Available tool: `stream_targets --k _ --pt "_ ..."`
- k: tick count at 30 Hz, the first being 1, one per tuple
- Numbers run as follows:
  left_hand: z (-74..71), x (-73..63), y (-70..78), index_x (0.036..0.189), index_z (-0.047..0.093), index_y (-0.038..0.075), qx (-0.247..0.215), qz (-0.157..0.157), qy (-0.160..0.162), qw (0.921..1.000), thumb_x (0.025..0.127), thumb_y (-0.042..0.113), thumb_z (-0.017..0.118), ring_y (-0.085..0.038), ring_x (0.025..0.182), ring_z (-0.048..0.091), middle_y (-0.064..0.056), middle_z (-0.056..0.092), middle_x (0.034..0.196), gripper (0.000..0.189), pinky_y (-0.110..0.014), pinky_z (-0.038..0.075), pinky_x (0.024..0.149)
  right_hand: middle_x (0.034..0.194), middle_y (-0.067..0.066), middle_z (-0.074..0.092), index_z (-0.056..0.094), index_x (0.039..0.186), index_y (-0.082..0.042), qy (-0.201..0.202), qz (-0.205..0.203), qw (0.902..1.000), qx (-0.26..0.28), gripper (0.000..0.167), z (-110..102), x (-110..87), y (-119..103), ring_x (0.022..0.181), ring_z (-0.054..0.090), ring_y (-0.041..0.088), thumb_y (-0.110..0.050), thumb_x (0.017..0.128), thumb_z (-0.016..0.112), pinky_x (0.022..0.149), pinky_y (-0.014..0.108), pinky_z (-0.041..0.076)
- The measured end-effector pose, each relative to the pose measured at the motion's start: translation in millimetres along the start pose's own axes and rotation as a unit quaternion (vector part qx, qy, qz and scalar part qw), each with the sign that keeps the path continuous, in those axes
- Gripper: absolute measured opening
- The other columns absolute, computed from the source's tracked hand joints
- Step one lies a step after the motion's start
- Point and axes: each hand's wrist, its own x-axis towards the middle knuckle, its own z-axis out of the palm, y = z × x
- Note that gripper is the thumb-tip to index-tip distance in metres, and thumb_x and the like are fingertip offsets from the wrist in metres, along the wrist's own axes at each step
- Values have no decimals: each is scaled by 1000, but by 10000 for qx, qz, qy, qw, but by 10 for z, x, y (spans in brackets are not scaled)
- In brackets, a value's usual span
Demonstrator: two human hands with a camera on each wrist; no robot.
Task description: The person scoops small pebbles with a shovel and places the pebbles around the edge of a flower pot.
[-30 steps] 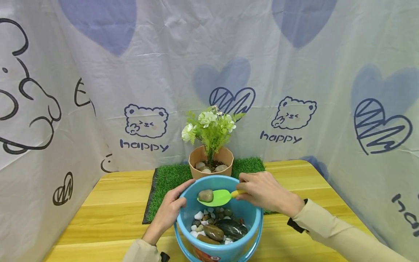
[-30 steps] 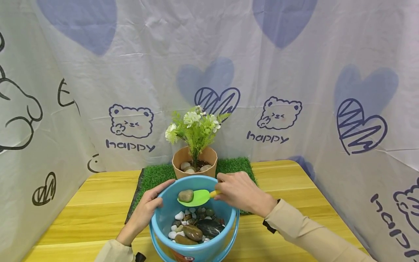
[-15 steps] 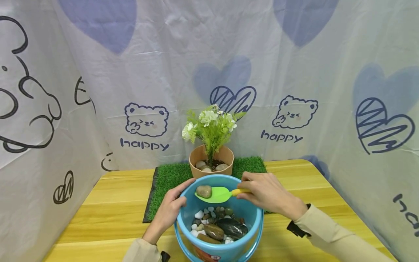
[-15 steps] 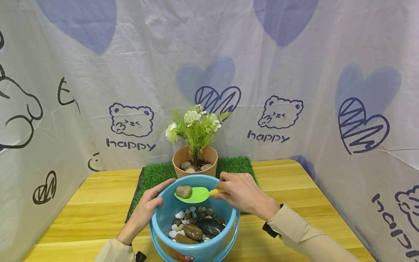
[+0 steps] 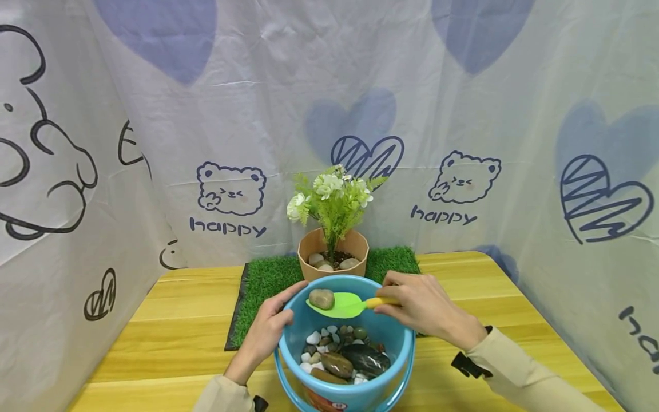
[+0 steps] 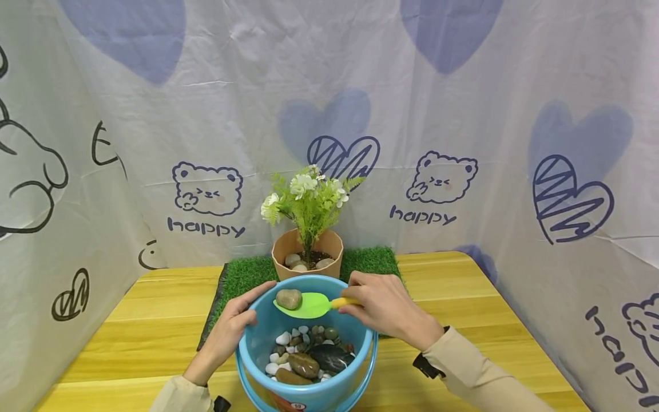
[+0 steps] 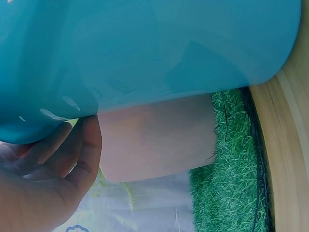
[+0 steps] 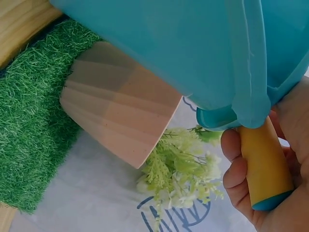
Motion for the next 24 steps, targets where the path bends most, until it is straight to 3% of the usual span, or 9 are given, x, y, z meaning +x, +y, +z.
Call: stream_targets --k 14,20,24 --pt "2 5 14 146 47 14 -63 13 -14 10000 81 -2 40 -35 104 65 -20 55 139 68 -30 52 70 83 -10 61 79 93 -23 337 -102 9993 -112 18 -1 -19 21 57 45 -3 -34 78 79 46 10 27" --pt "-3 1 0 146 47 15 -92 6 -60 9999 81 -2 39 -35 108 65 -19 55 139 68 -31 54 73 81 -10 62 79 91 -20 439 19 9989 -169 20 -45 -22 27 56 46 -3 -34 77 81 47 10 29" --pt "-5 1 -1 146 47 17 -67 -20 -15 10000 80 -3 40 -35 102 66 -18 57 137 70 -31 53 69 81 -9 62 79 92 -19 453 137 9987 -169 20 -132 24 38 55 48 -2 -33 77 80 46 12 30"
